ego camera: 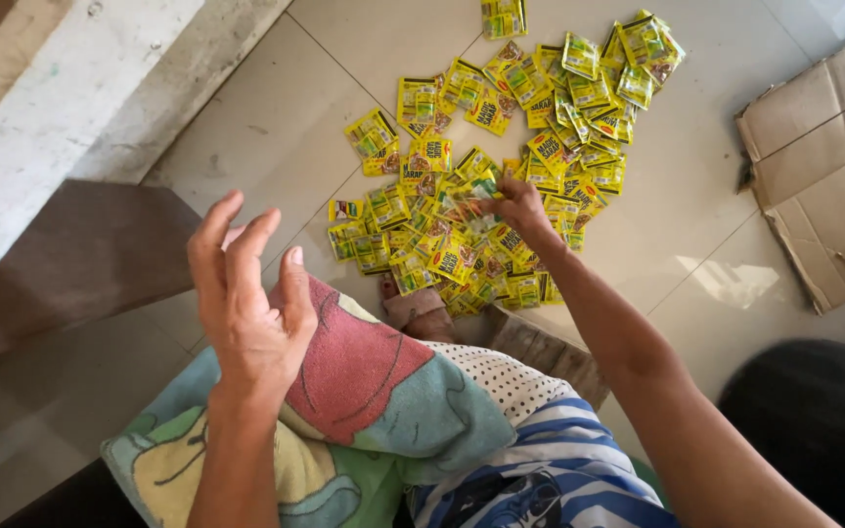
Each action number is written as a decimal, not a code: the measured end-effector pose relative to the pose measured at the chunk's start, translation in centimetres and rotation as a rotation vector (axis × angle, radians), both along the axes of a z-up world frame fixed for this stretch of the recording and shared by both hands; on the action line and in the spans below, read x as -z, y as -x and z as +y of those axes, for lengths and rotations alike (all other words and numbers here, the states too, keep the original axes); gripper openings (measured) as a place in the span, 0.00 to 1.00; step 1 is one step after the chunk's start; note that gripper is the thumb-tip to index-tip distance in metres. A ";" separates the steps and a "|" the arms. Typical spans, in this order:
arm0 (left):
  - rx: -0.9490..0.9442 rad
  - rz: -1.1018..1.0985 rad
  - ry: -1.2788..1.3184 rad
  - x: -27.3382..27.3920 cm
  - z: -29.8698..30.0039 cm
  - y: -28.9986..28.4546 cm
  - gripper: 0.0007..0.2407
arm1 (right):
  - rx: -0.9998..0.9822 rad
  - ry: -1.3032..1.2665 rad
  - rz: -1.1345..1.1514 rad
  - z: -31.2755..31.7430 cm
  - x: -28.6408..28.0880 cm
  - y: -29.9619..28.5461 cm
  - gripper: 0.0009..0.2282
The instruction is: Picking up seasoning packets from the floor and organizing them onto shelves in a grocery store.
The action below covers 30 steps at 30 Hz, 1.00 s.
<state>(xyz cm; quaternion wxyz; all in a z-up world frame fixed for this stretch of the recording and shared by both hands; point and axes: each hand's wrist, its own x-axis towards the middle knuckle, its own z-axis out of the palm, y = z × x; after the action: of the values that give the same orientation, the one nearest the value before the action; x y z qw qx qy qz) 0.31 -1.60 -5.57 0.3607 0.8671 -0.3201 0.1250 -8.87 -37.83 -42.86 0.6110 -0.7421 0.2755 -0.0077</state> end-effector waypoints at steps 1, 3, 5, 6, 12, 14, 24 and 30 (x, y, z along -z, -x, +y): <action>0.000 0.005 -0.003 -0.1 -0.2 0.0 0.16 | -0.004 -0.133 -0.005 -0.5 -0.1 0.3 0.10; 0.016 -0.013 -0.014 -0.1 -0.5 -0.2 0.16 | -0.004 -0.204 -0.014 0.3 -2.6 -0.3 0.08; 0.030 -0.031 -0.024 0.1 -0.9 -0.3 0.17 | -0.007 -0.273 -0.023 1.0 -4.8 -0.7 0.08; 0.044 0.000 0.000 0.2 -1.2 -0.4 0.17 | -0.051 -0.343 -0.073 1.3 -5.8 -0.9 0.09; -0.001 0.512 0.066 0.8 -3.1 0.0 0.19 | -0.187 -0.578 -0.179 3.8 -12.9 -2.8 0.13; -0.028 0.678 0.053 1.4 -3.6 0.1 0.21 | -0.216 -0.623 -0.191 4.9 -15.7 -3.7 0.14; 0.096 0.843 0.461 6.8 -3.3 -0.2 0.17 | -0.341 -0.734 -0.376 10.5 -24.6 -5.3 0.10; 0.084 0.937 0.651 4.6 -3.0 -0.6 0.21 | -0.246 -0.785 -0.420 10.7 -27.4 -5.4 0.19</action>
<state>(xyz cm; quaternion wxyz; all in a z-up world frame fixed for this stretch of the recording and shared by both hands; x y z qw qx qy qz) 0.87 -4.62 -10.14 0.7172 0.6607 -0.1052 -0.1952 -3.48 -27.11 -15.47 0.8848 -0.4641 0.0375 0.0194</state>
